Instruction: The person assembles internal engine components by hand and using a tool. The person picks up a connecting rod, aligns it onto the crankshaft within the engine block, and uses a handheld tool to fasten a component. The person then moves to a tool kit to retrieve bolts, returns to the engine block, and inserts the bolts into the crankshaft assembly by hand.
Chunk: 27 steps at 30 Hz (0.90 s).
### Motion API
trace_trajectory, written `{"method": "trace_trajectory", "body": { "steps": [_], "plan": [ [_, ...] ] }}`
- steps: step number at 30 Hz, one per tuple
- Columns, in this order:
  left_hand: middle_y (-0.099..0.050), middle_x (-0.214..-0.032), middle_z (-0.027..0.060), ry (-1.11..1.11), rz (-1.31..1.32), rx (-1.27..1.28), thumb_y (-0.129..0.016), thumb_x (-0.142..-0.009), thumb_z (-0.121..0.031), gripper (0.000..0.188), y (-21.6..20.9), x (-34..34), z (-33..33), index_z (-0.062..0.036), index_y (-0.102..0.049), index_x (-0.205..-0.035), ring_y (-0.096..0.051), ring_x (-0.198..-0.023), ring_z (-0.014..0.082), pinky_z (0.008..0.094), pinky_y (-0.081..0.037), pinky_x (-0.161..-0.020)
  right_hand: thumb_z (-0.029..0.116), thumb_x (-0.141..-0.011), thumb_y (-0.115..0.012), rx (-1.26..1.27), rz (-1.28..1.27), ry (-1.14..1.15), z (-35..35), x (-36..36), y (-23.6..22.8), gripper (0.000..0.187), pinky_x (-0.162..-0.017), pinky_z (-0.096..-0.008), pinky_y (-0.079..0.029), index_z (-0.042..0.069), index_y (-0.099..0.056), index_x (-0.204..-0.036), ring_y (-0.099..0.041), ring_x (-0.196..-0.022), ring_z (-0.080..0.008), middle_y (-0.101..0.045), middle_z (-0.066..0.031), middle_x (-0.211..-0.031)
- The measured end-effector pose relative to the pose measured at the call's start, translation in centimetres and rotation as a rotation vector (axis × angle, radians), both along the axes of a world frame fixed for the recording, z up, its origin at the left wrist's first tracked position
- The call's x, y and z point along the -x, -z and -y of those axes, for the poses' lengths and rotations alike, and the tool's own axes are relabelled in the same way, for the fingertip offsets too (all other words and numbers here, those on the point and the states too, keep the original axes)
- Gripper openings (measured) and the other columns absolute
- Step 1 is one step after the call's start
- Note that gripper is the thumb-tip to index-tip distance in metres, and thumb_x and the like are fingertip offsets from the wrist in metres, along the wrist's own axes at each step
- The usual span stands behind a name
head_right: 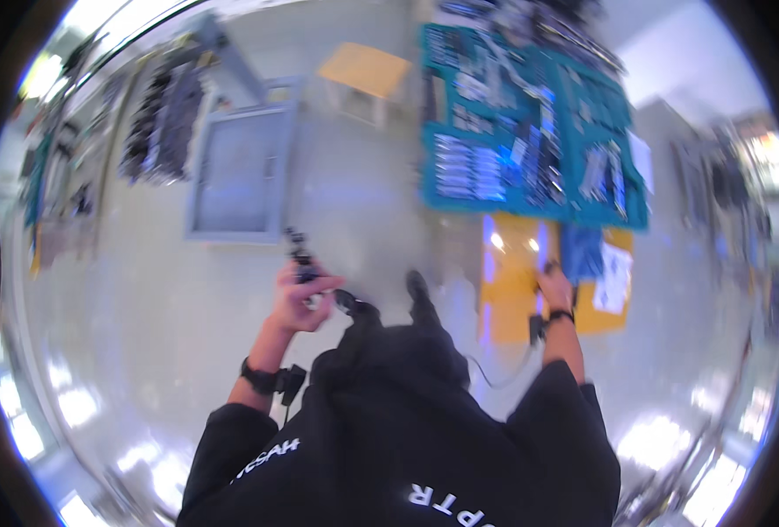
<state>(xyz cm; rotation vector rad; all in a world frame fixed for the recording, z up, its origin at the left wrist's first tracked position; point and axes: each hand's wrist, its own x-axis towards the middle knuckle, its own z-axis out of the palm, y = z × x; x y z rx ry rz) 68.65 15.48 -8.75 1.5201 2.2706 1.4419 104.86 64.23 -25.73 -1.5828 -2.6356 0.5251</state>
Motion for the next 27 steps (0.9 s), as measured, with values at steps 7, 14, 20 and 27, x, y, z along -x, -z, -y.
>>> {"method": "trace_trajectory", "body": {
  "steps": [7, 14, 20, 27],
  "plan": [
    [-0.066, -0.069, 0.0058, -0.015, 0.089, -0.023, -0.062, -0.061, -0.008, 0.026, 1.2, 0.5, 0.7, -0.0073, -0.075, -0.083, -0.061, -0.066, 0.0241, 0.0367, -0.047, -0.066, 0.043, -0.071, -0.071, 0.226, 0.339, 0.271, 2.3, 5.7, -4.9, 0.050, -0.065, -0.0373, -0.055, -0.005, -0.068, -0.086, -0.070, -0.065, -0.0276, -0.070, -0.0179, -0.078],
    [-0.061, -0.065, 0.0049, 0.035, -0.025, -0.054, -0.061, -0.062, -0.009, 0.025, 0.2, 0.7, -1.4, -0.0080, -0.075, -0.082, -0.058, -0.063, 0.0231, 0.0344, -0.046, -0.061, 0.035, -0.070, -0.068, 0.334, 0.393, 0.084, 3.0, 9.0, -5.4, 0.037, -0.074, -0.0412, -0.054, 0.003, -0.071, -0.088, -0.070, -0.084, -0.0316, -0.071, -0.0175, -0.086],
    [-0.061, -0.073, 0.0002, 0.092, -0.150, -0.212, -0.069, -0.051, -0.015, 0.030, -3.3, 1.4, 0.1, -0.0095, -0.073, -0.080, -0.061, -0.073, 0.0230, 0.0424, -0.051, -0.077, 0.022, -0.083, -0.067, 0.461, -0.260, -0.640, 14.0, 24.4, -12.6, 0.024, -0.064, -0.0357, -0.048, 0.000, -0.062, -0.092, -0.062, -0.067, -0.0274, -0.063, -0.0135, -0.072],
    [-0.060, -0.073, 0.0016, 0.061, -0.272, -0.218, -0.071, -0.053, -0.017, 0.027, -7.1, 2.8, 6.8, -0.0074, -0.072, -0.078, -0.059, -0.070, 0.0238, 0.0426, -0.051, -0.078, 0.007, -0.087, -0.065, 0.893, -0.456, -1.155, 31.0, 38.8, -28.6, 0.026, -0.063, -0.0231, -0.046, 0.001, -0.061, -0.113, -0.054, -0.068, -0.0083, -0.061, -0.0034, -0.086]
  ]
}}
